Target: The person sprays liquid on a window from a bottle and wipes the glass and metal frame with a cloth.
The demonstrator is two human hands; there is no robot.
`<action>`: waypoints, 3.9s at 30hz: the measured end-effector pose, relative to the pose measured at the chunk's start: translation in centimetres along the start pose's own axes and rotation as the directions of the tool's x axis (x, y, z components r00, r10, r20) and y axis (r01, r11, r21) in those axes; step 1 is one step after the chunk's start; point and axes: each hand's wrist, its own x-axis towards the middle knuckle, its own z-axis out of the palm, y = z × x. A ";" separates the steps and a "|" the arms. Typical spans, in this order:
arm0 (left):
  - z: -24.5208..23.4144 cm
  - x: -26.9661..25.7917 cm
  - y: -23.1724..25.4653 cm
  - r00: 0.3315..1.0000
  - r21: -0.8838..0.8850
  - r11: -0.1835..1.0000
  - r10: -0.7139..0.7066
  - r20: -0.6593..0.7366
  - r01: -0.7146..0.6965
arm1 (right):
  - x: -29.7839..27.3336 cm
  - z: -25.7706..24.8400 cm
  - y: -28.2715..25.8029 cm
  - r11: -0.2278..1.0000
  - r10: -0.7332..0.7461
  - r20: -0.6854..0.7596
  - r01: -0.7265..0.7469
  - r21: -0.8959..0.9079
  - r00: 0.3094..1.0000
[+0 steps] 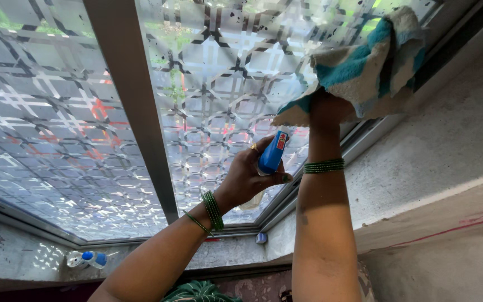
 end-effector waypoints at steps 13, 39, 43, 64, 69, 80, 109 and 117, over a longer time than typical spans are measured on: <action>2.2 -0.1 -1.6 1.000 0.078 0.997 0.014 0.003 -0.014 | -22.9 -0.5 -0.1 0.616 -0.254 0.369 0.444 -0.651 0.894; 1.6 -4.2 -0.8 0.999 -0.117 0.993 -0.028 -0.040 0.023 | -10.9 2.9 -4.1 0.525 -0.067 0.168 0.178 -0.833 0.984; 0.6 -4.0 -1.3 0.999 -0.391 0.919 -0.045 0.028 0.053 | -9.8 3.0 -4.0 0.587 -0.292 0.095 0.257 -0.768 0.952; -8.2 -4.7 -1.3 0.991 0.099 0.992 -0.072 -0.114 0.083 | -13.9 8.7 -23.7 0.709 -0.368 0.477 0.573 -0.412 0.798; -8.6 -4.5 -0.6 0.982 0.015 0.991 -0.133 -0.135 0.136 | -9.7 8.1 -25.1 0.675 -0.409 0.451 0.595 -0.437 0.794; -7.8 -4.1 3.0 0.995 0.024 0.999 -0.028 -0.092 0.030 | -1.7 3.7 -23.9 0.493 -0.481 0.359 0.585 -0.643 0.800; -5.4 -2.7 4.2 0.932 0.288 0.895 0.363 -0.026 -0.340 | -11.3 -4.0 -19.9 0.987 -0.042 -0.251 0.001 -0.161 0.967; -4.4 0.3 6.8 0.931 0.373 0.885 0.345 -0.119 -0.281 | -13.5 -3.5 -22.4 0.937 0.267 -0.210 -0.202 0.286 0.941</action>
